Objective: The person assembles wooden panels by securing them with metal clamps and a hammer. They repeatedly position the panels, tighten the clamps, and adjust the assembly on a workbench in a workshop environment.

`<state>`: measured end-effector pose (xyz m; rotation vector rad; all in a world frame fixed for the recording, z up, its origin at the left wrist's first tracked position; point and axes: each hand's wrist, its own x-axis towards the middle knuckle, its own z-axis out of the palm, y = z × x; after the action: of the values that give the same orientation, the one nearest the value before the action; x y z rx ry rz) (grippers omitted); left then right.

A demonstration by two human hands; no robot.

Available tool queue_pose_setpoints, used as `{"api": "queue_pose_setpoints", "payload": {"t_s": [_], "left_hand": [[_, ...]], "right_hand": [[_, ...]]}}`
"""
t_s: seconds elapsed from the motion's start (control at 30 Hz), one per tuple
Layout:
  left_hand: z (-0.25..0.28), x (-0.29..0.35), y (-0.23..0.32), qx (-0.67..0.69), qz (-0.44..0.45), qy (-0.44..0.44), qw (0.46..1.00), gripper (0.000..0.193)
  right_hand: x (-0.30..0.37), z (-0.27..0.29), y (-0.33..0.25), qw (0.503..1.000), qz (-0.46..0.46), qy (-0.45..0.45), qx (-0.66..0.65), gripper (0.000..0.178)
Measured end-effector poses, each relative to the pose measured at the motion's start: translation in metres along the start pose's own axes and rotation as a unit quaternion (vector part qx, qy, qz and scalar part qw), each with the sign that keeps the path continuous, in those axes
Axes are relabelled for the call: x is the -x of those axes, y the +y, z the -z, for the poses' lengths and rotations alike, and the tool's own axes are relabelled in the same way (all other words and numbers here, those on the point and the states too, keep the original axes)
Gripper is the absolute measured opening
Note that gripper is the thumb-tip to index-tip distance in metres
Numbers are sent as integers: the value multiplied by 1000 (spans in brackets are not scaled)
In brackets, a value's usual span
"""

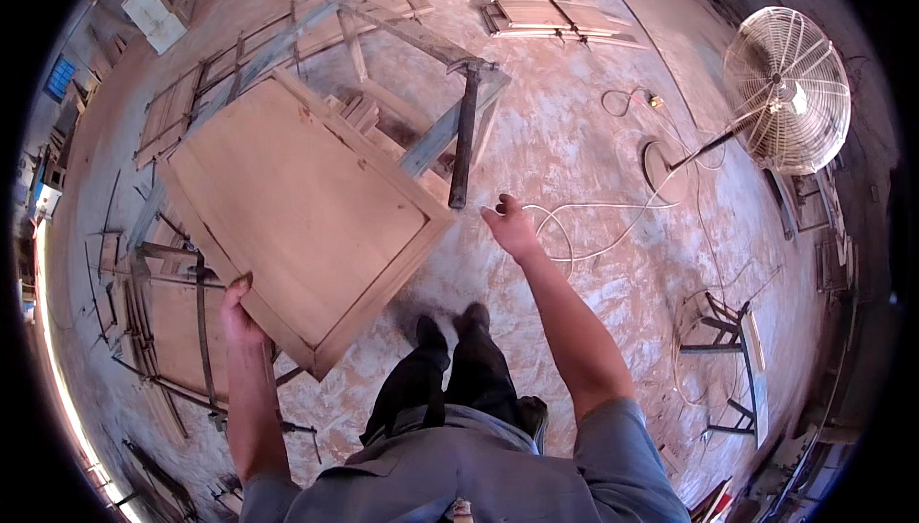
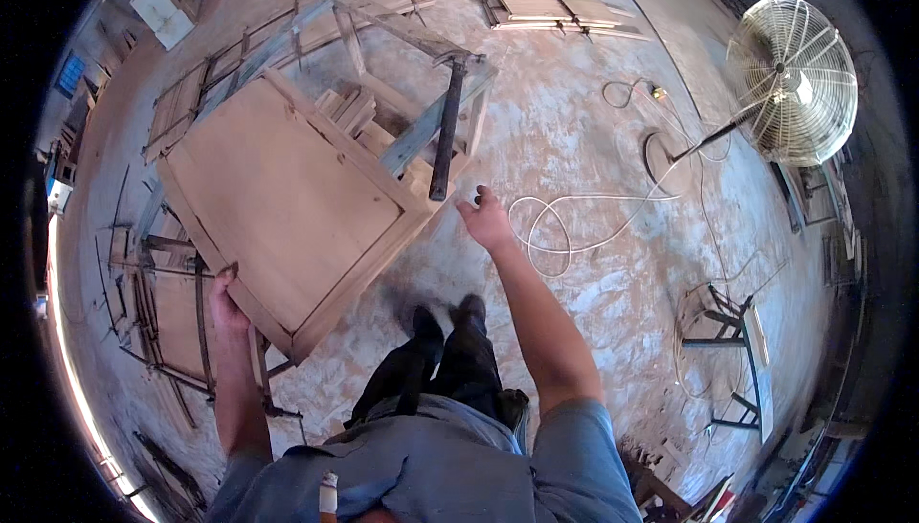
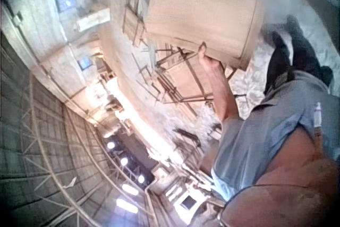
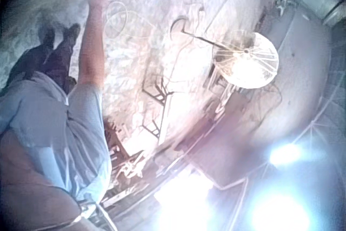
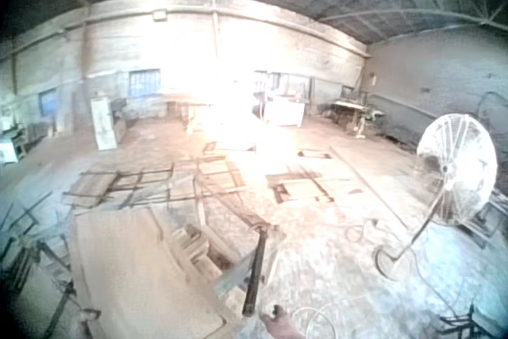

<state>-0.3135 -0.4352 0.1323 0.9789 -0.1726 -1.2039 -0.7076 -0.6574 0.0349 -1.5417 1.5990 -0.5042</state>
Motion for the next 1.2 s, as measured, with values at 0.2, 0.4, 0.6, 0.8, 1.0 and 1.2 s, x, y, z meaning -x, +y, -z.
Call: {"api": "queue_pose_setpoints", "payload": {"t_s": [0.2,0.4,0.6,0.8,1.0,1.2], "left_hand": [[1,-30,-18,-63,27,4,998,62],[-51,-49,-39,-62,33,106,992,48],[-81,-100,-71,-57,71,22,996,39],[-120,-199,-140,-27,111,37,993,41],[-155,-266,-195,20,126,-19,992,55],[-169,-289,-215,23,151,32,988,44]], "right_hand": [[-109,-43,-6,985,-81,-60,-137,73],[-160,-50,16,937,-159,-117,-289,37],[-173,75,52,976,-155,-88,-124,32],[-140,165,58,988,-139,-5,-66,29],[-92,207,79,982,-147,13,-119,20],[-65,185,80,972,-169,-3,-163,20]]}}
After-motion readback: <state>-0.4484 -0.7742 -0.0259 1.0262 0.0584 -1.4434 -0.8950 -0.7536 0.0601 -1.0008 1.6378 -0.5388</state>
